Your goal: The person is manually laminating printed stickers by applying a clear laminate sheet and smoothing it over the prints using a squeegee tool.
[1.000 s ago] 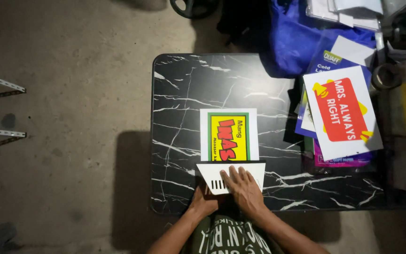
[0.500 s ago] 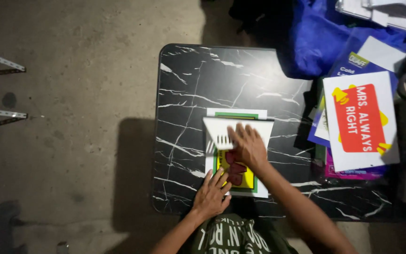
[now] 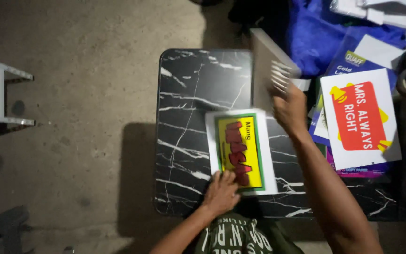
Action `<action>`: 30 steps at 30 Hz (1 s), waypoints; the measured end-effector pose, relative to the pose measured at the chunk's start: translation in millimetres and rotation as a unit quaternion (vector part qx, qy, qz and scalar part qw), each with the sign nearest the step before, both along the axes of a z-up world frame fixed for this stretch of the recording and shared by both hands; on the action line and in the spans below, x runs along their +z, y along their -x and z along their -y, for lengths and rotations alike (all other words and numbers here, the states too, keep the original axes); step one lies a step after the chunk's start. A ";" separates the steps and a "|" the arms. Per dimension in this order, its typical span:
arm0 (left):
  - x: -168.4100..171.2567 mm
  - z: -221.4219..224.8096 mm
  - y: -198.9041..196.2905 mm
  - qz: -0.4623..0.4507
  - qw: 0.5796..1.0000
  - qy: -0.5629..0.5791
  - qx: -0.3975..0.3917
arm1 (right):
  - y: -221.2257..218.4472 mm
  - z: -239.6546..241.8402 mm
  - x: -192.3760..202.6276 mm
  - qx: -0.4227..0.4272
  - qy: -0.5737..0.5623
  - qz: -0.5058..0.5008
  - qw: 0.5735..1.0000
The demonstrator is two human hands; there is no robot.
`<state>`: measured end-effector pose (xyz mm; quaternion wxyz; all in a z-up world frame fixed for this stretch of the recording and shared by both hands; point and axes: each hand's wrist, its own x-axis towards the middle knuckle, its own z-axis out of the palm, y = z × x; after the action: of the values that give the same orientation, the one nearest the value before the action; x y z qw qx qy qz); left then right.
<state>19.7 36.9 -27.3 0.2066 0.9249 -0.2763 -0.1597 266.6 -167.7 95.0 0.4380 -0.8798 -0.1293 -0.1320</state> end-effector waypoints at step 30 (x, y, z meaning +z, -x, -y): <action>-1.6 -79.5 4.4 0.145 0.973 0.053 0.171 | 153.7 -42.1 -107.0 -0.021 -0.025 -0.344 0.939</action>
<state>15.3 116.3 -28.9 0.2373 0.9595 -0.1490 0.0284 113.0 -125.6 -11.9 0.4746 -0.8629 0.0507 0.1661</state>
